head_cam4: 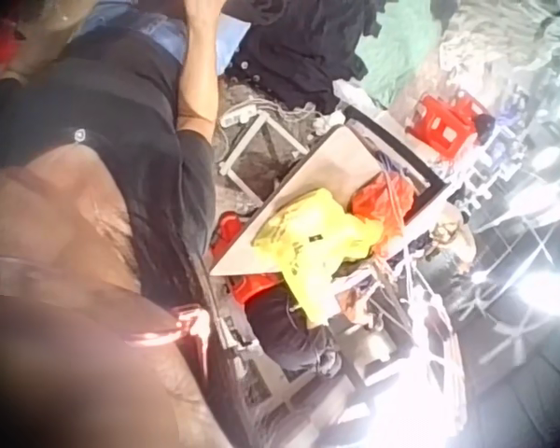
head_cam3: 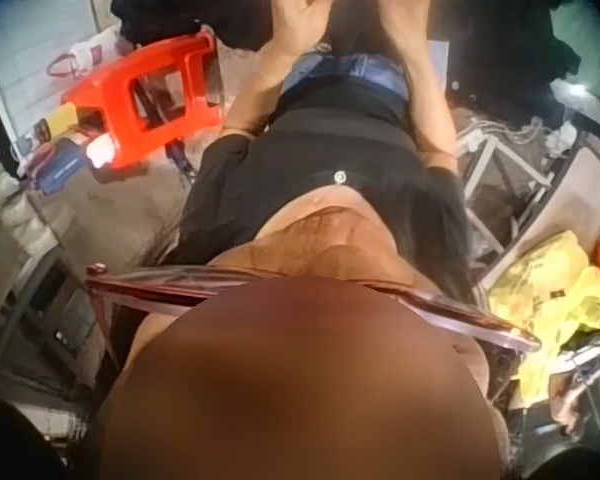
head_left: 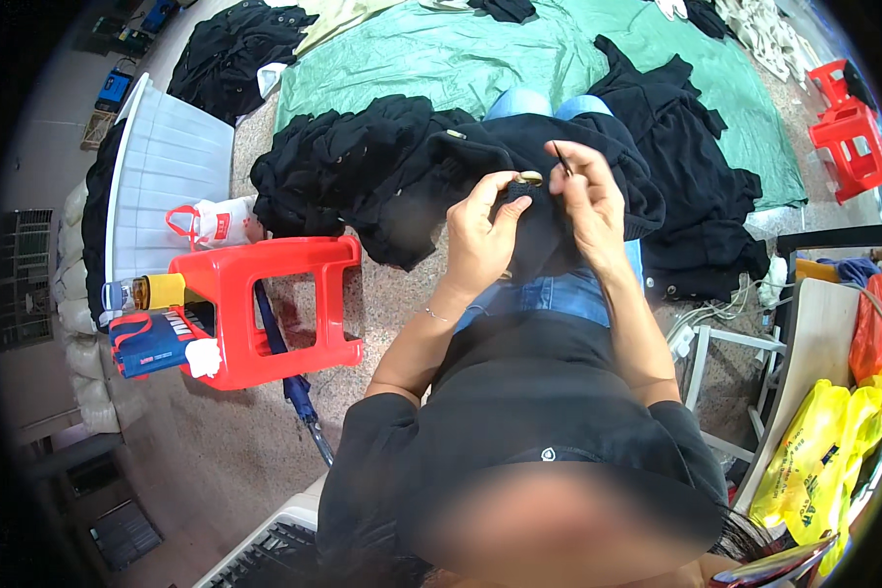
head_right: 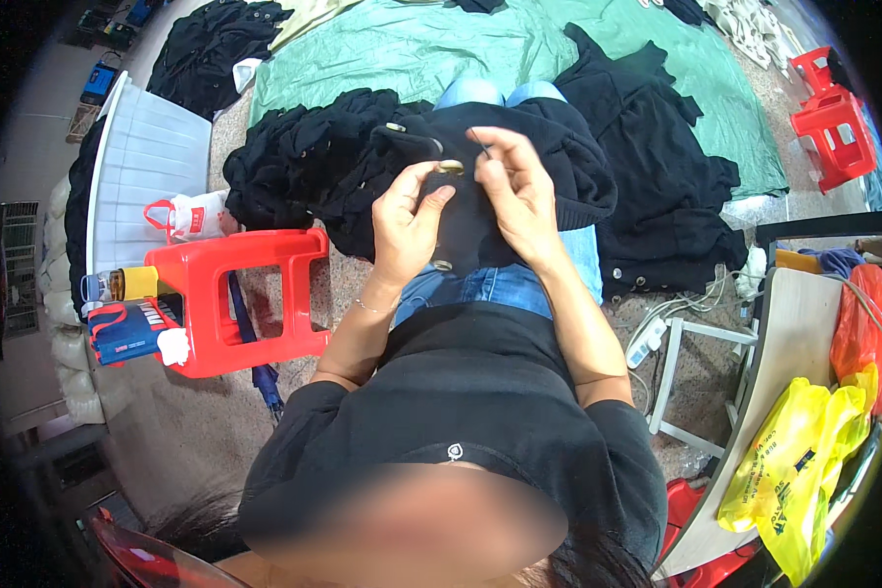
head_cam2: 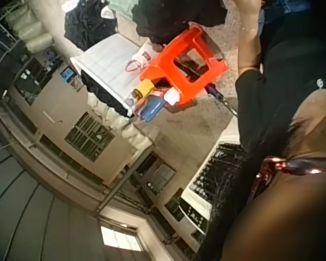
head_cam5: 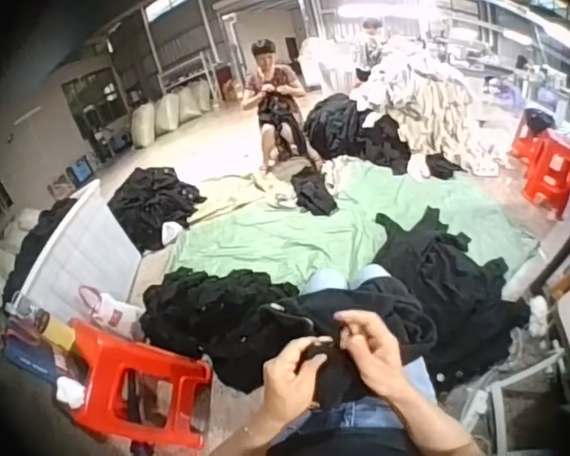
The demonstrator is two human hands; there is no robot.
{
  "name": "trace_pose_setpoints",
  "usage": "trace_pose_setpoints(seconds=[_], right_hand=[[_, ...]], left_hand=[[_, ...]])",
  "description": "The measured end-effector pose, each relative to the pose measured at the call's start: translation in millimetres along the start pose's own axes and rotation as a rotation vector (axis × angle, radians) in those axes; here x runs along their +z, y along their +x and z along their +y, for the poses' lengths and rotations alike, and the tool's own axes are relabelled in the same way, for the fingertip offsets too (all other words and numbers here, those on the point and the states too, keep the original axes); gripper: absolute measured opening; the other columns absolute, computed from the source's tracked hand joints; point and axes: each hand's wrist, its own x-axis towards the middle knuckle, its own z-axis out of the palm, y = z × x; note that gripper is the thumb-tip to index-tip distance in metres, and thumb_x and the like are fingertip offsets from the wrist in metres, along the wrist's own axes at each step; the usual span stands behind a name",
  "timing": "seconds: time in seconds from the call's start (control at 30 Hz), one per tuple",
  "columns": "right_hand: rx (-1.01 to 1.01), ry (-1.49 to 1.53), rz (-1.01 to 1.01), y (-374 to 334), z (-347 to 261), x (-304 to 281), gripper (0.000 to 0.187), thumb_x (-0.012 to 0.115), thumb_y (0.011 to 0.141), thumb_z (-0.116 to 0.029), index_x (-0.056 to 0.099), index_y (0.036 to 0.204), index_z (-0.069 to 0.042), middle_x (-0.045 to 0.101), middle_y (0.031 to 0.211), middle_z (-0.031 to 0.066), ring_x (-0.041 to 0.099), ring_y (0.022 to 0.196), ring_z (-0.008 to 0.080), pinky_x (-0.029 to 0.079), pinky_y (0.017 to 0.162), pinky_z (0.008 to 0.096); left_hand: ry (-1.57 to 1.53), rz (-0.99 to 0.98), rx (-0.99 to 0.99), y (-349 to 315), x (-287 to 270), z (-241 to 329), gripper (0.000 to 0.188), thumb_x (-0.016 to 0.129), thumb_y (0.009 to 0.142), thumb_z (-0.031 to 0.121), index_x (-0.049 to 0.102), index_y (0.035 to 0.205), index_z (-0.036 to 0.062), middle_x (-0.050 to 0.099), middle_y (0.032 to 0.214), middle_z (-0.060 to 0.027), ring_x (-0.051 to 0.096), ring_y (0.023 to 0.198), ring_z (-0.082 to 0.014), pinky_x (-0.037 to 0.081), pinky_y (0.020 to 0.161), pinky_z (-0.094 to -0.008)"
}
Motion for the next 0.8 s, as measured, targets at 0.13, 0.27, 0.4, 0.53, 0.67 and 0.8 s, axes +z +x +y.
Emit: trace_pose_setpoints(seconds=[0.13, 0.27, 0.4, 0.53, 0.67, 0.8], right_hand=[[-0.191, -0.464, 0.056, -14.2, -2.1, -17.9, 0.018, 0.063, 0.095, -0.014, 0.065, 0.109, -0.002, 0.061, 0.084, 0.0020, 0.054, 0.071, 0.0085, 0.044, 0.065, 0.0217], [-0.363, -0.792, -0.023, -21.2, -13.8, -15.4, 0.020, 0.074, 0.082, -0.005, 0.069, 0.101, -0.002, 0.061, 0.075, 0.0075, 0.059, 0.059, 0.0154, 0.045, 0.053, 0.0267], [-0.481, -0.874, -0.036, -19.6, -9.1, -13.5, 0.023, 0.077, 0.079, -0.007, 0.069, 0.100, -0.002, 0.062, 0.075, 0.0079, 0.059, 0.059, 0.0191, 0.046, 0.053, 0.0290], [-0.495, -0.879, -0.040, -17.0, -6.0, -14.6, 0.023, 0.077, 0.079, -0.007, 0.069, 0.100, -0.002, 0.063, 0.076, 0.0085, 0.060, 0.060, 0.0201, 0.047, 0.054, 0.0295], [-0.501, -0.864, -0.051, -16.4, -4.5, -13.8, 0.023, 0.076, 0.079, -0.007, 0.069, 0.100, -0.002, 0.065, 0.078, 0.0095, 0.062, 0.061, 0.0206, 0.048, 0.054, 0.0294], [-0.514, -0.846, -0.044, -15.8, -4.0, -11.5, 0.020, 0.076, 0.079, -0.006, 0.070, 0.098, -0.002, 0.065, 0.078, 0.0093, 0.062, 0.061, 0.0205, 0.048, 0.054, 0.0293]], left_hand=[[-0.094, 0.023, -0.010, -2.5, 2.6, 0.9, 0.021, 0.063, 0.094, 0.000, 0.062, 0.114, -0.0052, 0.068, 0.102, -0.0059, 0.062, 0.092, -0.0087, 0.049, 0.083, -0.0217], [-0.160, 0.026, -0.029, -2.9, 3.1, 1.9, 0.021, 0.062, 0.094, 0.000, 0.062, 0.114, -0.0055, 0.068, 0.103, -0.0063, 0.061, 0.092, -0.0088, 0.049, 0.082, -0.0216], [-0.279, 0.041, -0.089, -3.7, 4.8, 4.1, 0.019, 0.061, 0.094, 0.000, 0.063, 0.112, -0.0051, 0.068, 0.101, -0.0063, 0.062, 0.092, -0.0093, 0.049, 0.082, -0.0226], [-0.324, 0.040, -0.118, -4.9, 4.9, 5.5, 0.019, 0.060, 0.094, 0.000, 0.063, 0.111, -0.0044, 0.068, 0.100, -0.0068, 0.062, 0.092, -0.0099, 0.049, 0.083, -0.0239], [-0.311, 0.026, -0.117, -4.9, 4.2, 3.9, 0.019, 0.060, 0.094, -0.001, 0.063, 0.112, -0.0047, 0.068, 0.101, -0.0073, 0.062, 0.092, -0.0103, 0.050, 0.084, -0.0242], [-0.296, 0.018, -0.099, -5.8, 5.1, 0.3, 0.019, 0.061, 0.093, -0.001, 0.063, 0.111, -0.0044, 0.069, 0.100, -0.0080, 0.063, 0.093, -0.0109, 0.050, 0.084, -0.0247]])
